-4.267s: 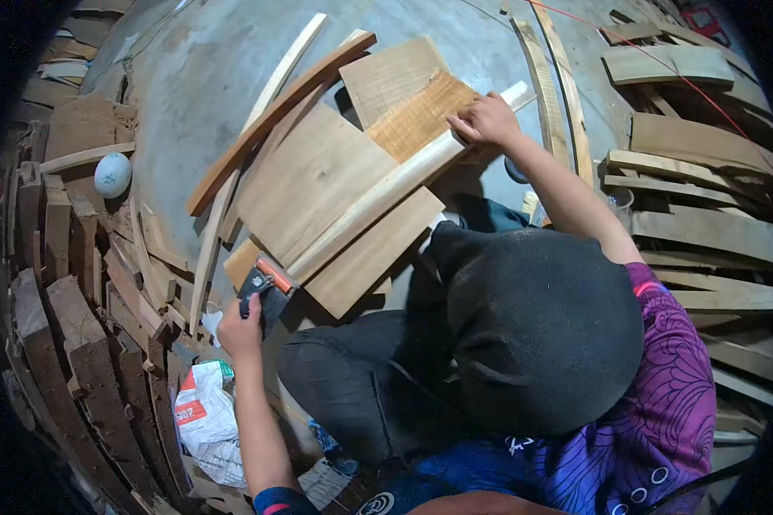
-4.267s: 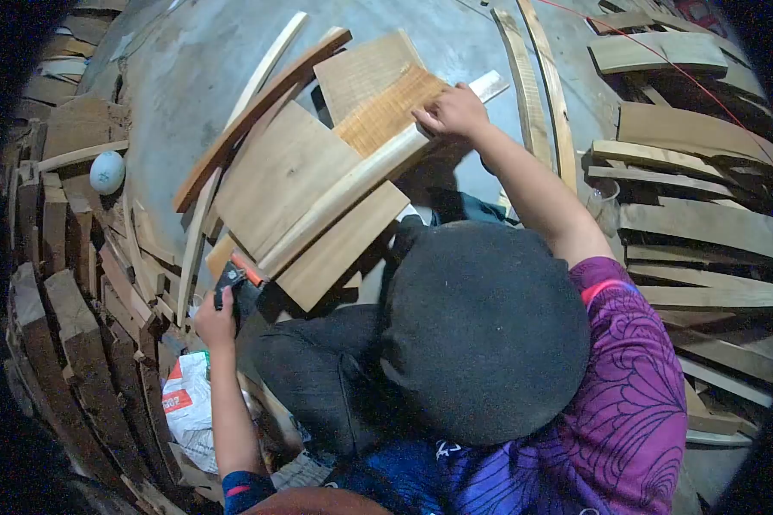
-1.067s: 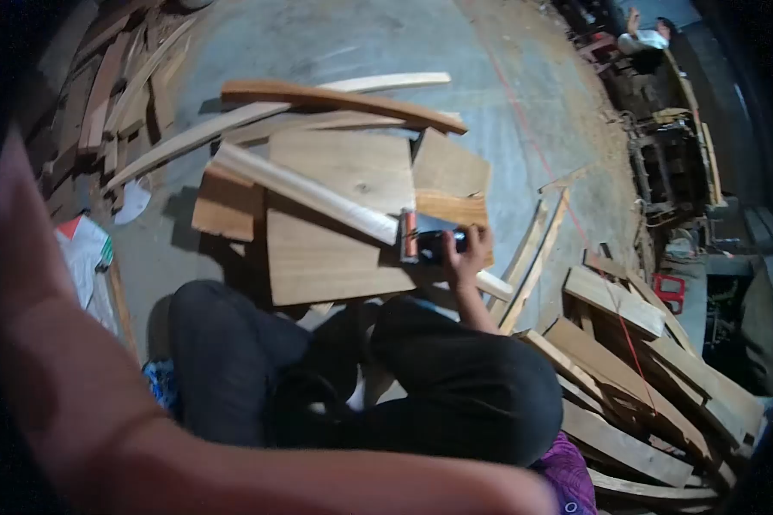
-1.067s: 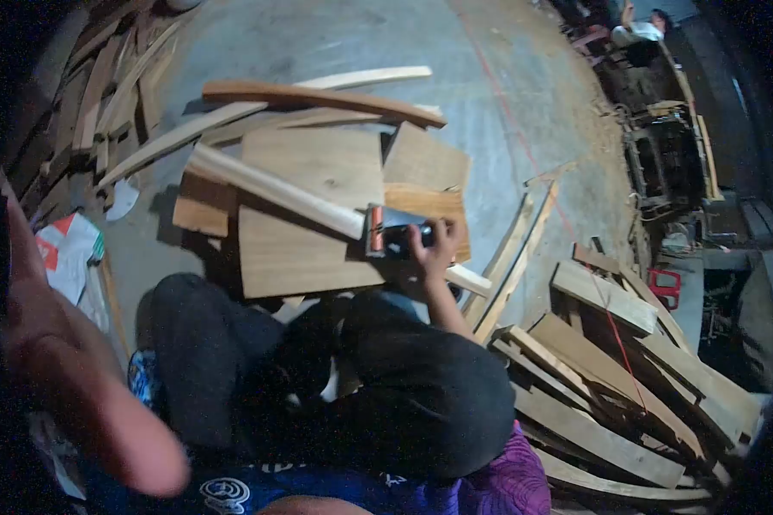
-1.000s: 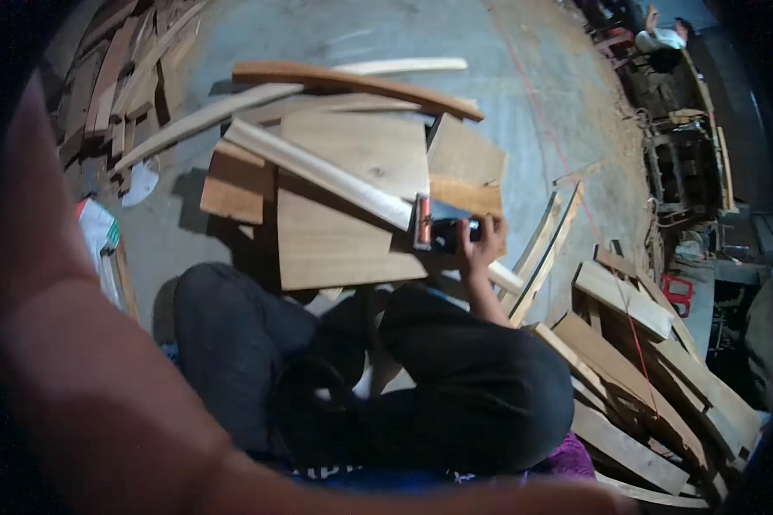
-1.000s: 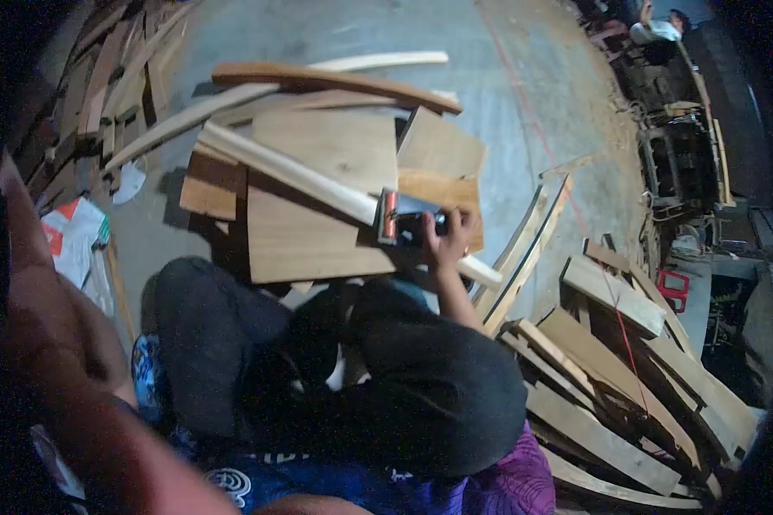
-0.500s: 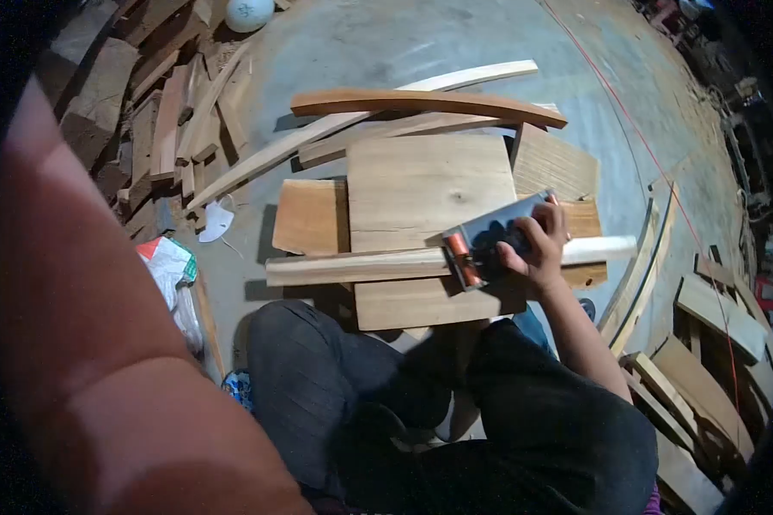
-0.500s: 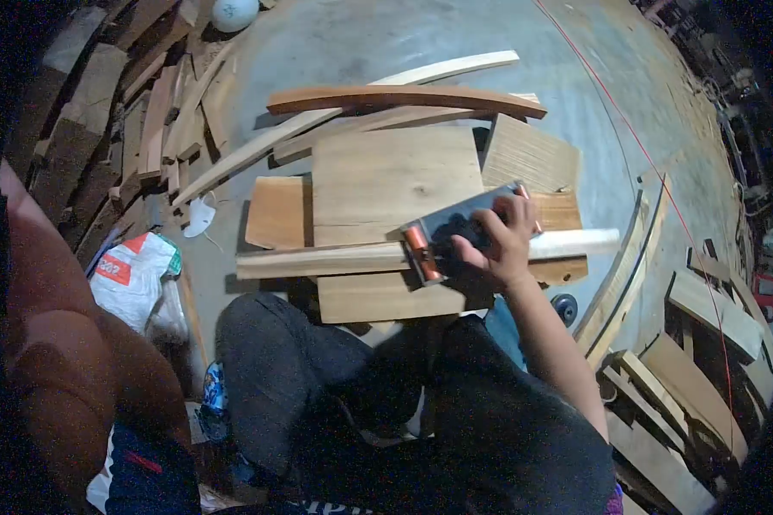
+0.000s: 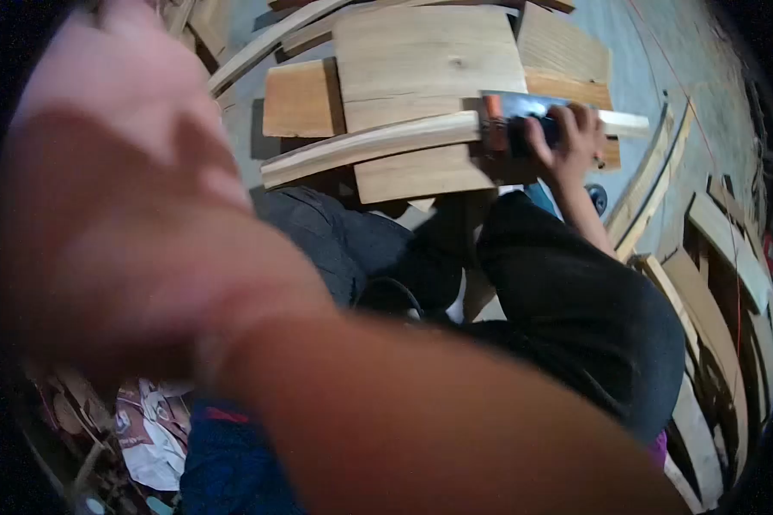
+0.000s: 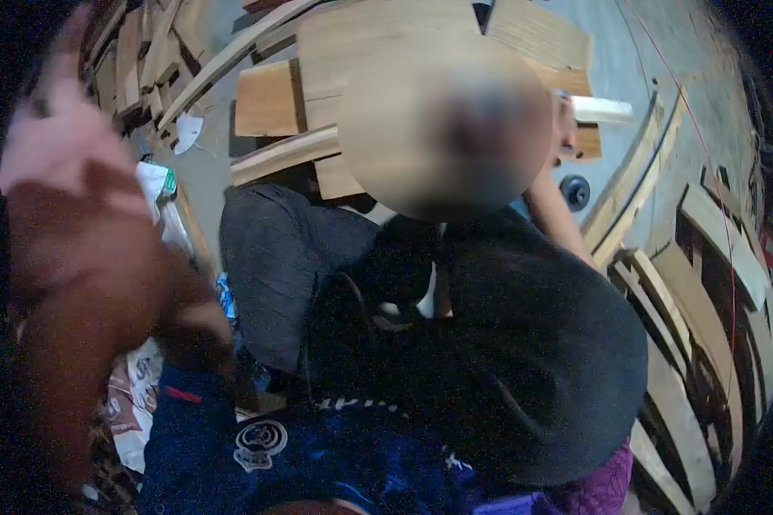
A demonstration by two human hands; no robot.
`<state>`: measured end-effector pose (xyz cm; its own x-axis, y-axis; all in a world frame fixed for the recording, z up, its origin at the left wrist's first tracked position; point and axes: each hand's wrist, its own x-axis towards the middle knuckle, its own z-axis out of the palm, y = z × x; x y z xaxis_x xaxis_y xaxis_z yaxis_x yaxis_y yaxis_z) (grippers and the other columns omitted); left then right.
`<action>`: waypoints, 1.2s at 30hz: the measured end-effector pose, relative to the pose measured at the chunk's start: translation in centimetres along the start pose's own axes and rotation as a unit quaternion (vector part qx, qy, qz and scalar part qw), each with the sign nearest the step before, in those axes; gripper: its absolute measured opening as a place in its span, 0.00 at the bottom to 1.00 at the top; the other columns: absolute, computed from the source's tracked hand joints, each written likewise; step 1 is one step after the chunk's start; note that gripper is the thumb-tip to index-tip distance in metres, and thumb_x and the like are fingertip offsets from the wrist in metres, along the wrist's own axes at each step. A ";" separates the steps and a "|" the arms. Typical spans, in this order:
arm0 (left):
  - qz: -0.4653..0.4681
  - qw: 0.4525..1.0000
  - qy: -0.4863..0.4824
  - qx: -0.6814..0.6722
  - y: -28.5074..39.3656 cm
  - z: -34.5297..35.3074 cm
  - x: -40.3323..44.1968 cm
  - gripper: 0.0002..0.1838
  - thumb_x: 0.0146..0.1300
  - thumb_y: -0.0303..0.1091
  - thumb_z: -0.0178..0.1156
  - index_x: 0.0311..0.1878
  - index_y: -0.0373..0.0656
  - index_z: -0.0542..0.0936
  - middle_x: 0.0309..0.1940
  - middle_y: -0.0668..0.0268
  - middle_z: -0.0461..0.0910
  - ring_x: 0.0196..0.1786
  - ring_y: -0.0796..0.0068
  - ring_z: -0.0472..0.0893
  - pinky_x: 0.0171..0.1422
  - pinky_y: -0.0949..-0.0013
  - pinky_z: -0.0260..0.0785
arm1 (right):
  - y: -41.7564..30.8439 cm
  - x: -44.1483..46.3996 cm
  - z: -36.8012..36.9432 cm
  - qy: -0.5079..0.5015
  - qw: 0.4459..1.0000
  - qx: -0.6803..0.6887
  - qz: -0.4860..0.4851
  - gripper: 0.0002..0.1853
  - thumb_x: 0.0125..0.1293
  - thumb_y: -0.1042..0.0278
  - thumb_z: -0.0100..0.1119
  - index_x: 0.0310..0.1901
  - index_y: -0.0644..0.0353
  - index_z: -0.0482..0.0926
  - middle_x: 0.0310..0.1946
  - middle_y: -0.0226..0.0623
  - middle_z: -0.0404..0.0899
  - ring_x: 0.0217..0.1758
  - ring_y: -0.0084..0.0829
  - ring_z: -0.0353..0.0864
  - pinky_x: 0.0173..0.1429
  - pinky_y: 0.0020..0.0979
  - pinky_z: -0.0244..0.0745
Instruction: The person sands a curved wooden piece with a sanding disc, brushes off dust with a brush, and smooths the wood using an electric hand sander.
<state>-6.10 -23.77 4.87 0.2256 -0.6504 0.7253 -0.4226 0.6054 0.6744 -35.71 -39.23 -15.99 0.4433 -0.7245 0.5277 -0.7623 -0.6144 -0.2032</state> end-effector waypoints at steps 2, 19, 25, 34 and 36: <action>-0.002 1.000 -0.005 0.030 -2.6 1.4 -1.1 0.34 0.72 0.49 0.64 0.72 0.36 0.69 0.69 0.51 0.68 0.70 0.54 0.70 0.78 0.52 0.61 | -1.1 -1.0 1.3 0.021 0.998 0.052 -0.022 0.23 0.52 0.42 0.78 0.40 0.51 0.85 0.44 0.38 0.77 0.54 0.48 0.72 0.70 0.56 0.61; -0.109 0.830 -0.251 0.486 -15.6 4.0 -17.6 0.23 0.72 0.57 0.59 0.60 0.54 0.82 0.55 0.64 0.77 0.60 0.57 0.76 0.63 0.52 0.67 | -1.5 0.8 0.5 0.064 0.996 0.061 -0.006 0.29 0.45 0.36 0.78 0.37 0.53 0.84 0.46 0.38 0.78 0.58 0.50 0.75 0.74 0.62 0.60; -0.112 0.834 -0.232 0.487 -15.4 4.1 -17.6 0.21 0.72 0.55 0.59 0.58 0.53 0.83 0.53 0.63 0.77 0.59 0.58 0.76 0.63 0.53 0.65 | 11.1 1.4 0.4 0.066 0.996 0.029 0.058 0.25 0.44 0.46 0.78 0.39 0.56 0.86 0.49 0.46 0.81 0.54 0.49 0.80 0.62 0.47 0.72; -0.117 0.831 -0.237 0.490 -16.1 4.1 -17.9 0.22 0.69 0.55 0.61 0.57 0.51 0.83 0.52 0.60 0.77 0.58 0.54 0.76 0.63 0.50 0.66 | 8.6 -0.3 1.5 0.098 0.986 -0.082 0.105 0.28 0.47 0.38 0.76 0.43 0.51 0.88 0.47 0.39 0.79 0.55 0.44 0.77 0.62 0.51 0.68; -0.057 0.800 -0.242 0.545 -17.5 3.5 -18.9 0.25 0.70 0.55 0.60 0.65 0.53 0.80 0.54 0.56 0.78 0.58 0.51 0.76 0.61 0.47 0.66 | -0.1 -0.4 0.9 0.076 0.996 -0.022 0.030 0.30 0.47 0.32 0.75 0.44 0.47 0.89 0.48 0.39 0.78 0.56 0.45 0.75 0.64 0.52 0.65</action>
<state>-6.04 -23.69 -21.12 0.0626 -0.9347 0.3500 -0.9980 -0.0597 0.0189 -35.37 -39.17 -16.95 0.3232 -0.7020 0.6346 -0.8066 -0.5551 -0.2033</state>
